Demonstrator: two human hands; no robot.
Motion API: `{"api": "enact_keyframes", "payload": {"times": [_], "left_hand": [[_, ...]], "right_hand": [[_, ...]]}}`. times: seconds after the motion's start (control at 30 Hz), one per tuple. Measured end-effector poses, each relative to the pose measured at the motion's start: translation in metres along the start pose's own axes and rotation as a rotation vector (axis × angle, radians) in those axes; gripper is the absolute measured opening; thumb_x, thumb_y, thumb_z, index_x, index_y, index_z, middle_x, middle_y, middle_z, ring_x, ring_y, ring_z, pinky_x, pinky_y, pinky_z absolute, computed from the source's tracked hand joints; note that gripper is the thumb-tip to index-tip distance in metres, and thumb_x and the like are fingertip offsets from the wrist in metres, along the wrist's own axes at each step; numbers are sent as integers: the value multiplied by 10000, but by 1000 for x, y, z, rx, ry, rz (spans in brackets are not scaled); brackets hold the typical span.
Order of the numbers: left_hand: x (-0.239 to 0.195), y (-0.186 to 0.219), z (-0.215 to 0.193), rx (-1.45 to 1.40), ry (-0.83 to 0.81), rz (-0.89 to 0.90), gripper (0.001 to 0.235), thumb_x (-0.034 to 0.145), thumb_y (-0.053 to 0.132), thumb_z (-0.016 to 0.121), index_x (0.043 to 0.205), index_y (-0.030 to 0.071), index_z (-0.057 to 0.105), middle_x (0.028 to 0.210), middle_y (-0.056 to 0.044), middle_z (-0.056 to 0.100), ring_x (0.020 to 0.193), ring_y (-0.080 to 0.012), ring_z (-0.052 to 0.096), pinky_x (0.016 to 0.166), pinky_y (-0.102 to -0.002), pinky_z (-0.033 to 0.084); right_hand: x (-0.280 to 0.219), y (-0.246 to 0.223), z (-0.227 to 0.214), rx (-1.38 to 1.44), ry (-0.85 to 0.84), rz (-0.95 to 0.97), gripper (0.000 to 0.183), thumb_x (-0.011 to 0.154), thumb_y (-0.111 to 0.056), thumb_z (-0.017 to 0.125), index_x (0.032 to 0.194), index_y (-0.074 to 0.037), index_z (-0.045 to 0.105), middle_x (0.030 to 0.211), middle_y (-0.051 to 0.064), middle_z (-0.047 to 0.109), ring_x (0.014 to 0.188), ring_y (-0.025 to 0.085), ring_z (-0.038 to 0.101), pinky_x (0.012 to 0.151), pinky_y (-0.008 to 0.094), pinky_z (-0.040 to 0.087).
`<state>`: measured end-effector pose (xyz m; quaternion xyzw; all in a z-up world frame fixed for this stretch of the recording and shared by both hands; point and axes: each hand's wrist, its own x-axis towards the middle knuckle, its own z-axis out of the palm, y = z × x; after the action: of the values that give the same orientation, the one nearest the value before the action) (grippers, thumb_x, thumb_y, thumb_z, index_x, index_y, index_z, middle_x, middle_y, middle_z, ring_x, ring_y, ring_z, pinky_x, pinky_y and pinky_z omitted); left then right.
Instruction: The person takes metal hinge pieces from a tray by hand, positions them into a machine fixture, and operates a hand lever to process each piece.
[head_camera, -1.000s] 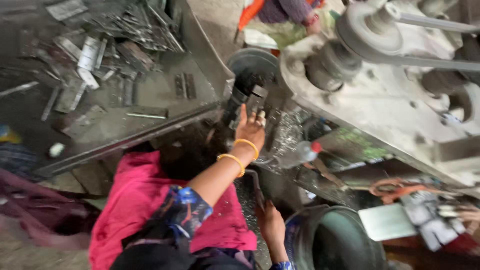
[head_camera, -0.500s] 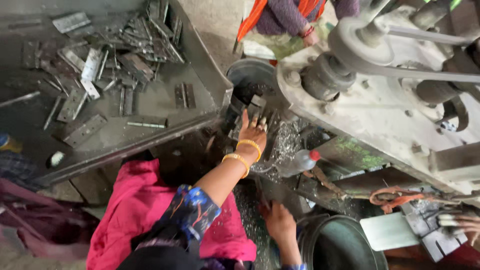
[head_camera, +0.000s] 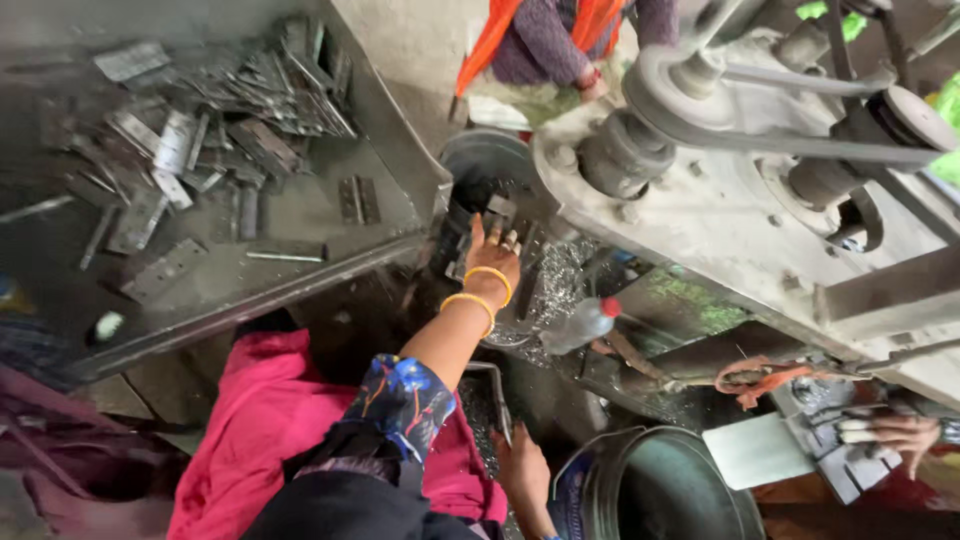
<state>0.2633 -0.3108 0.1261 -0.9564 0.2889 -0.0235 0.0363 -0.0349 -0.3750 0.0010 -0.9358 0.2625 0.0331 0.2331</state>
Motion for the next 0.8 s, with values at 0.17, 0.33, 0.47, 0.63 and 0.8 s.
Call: {"api": "enact_keyframes", "payload": {"times": [0.17,0.33,0.47,0.63,0.8], "left_hand": [[-35,11,17,-31,68,60,561,1015,277,393,1545,93,413,1639,-63,347,1553,-289,233,1204,-635,-42],[-140,-8,43,-168,504,292,451,983,351,561,1371,125,608,1502,-67,568,1447,-255,452,1257,-569,124],[-124,-11,-10,-347,289,263,370,906,335,634,1214,131,652,1276,-35,664,1316,-237,535,1232,-540,200],[-65,60,-49,135,279,70,238,935,226,611,1073,120,773,1256,-112,690,1316,-301,537,1151,-476,287],[-67,41,-3,-154,199,-25,278,976,201,564,1107,86,780,1358,-127,652,1331,-275,519,1143,-490,285]], "right_hand": [[7,-33,-70,-245,54,-90,360,940,-410,605,1099,-90,558,849,188,729,815,418,720,706,545,551],[18,-42,-84,-271,76,-244,331,947,-376,613,1087,-79,579,795,184,731,785,405,720,687,533,557],[20,-39,-80,-244,125,-264,342,928,-373,621,1096,-76,603,796,185,729,778,401,722,678,530,560],[28,-28,-70,-266,130,-287,391,930,-389,625,1138,-59,593,826,211,725,793,416,714,679,532,558],[36,-8,-61,-201,154,-434,386,896,-350,614,1149,-63,558,848,202,735,815,420,706,693,553,541]]}}
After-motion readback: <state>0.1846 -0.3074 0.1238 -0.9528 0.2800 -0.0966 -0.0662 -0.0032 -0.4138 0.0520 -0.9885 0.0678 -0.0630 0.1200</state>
